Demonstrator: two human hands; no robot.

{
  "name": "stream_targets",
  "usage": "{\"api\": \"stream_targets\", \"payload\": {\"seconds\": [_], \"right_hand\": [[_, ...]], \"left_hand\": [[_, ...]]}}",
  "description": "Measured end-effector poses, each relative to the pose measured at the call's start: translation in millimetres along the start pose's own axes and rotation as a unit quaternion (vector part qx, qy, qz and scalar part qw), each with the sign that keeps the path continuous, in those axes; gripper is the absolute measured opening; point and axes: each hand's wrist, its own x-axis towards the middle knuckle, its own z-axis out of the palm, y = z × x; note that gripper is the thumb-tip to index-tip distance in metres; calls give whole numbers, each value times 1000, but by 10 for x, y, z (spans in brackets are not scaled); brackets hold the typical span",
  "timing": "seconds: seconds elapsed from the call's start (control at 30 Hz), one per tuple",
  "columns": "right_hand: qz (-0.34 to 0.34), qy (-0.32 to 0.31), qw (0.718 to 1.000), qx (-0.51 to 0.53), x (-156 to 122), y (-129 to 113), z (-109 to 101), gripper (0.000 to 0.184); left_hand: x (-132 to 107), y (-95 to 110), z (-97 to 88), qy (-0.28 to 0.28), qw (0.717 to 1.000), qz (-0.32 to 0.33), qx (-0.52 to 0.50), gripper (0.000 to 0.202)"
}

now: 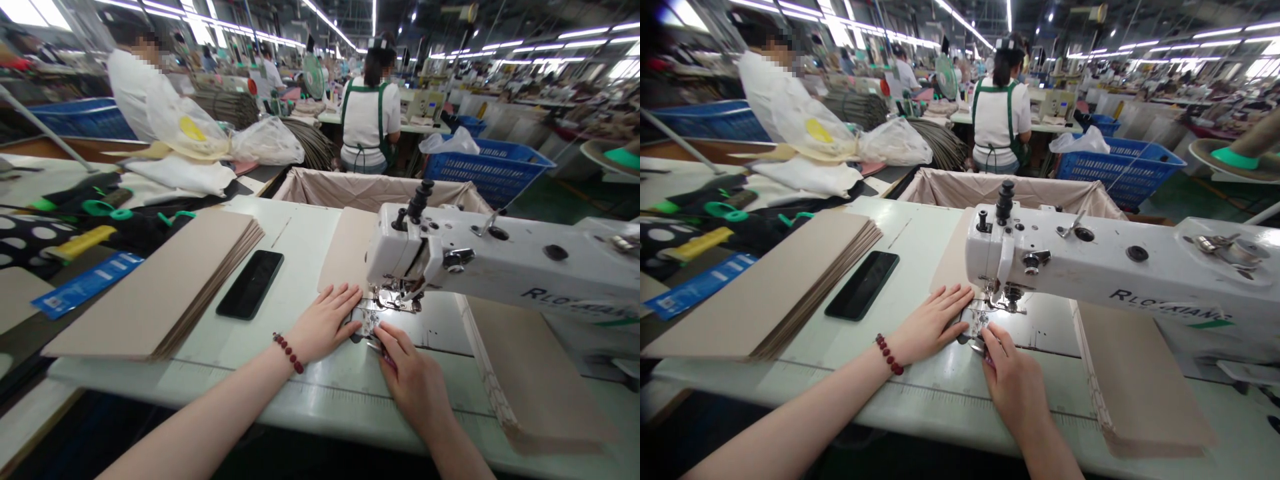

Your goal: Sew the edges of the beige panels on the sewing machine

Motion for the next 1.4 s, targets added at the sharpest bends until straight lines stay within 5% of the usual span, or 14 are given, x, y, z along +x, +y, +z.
{"api": "stream_targets", "payload": {"seconds": [1.07,1.27,1.4], "right_hand": [[7,7,999,-37,6,-60,-56,36],[-6,1,1000,-11,12,-78,-126,37],[-102,-45,992,65,-230,-264,-239,40]], "left_hand": [[-15,-7,88,29,999,4,14,56],[-2,39,65,77,994,-44,69,59],[-22,76,-48,104,985,-109,90,45]]}}
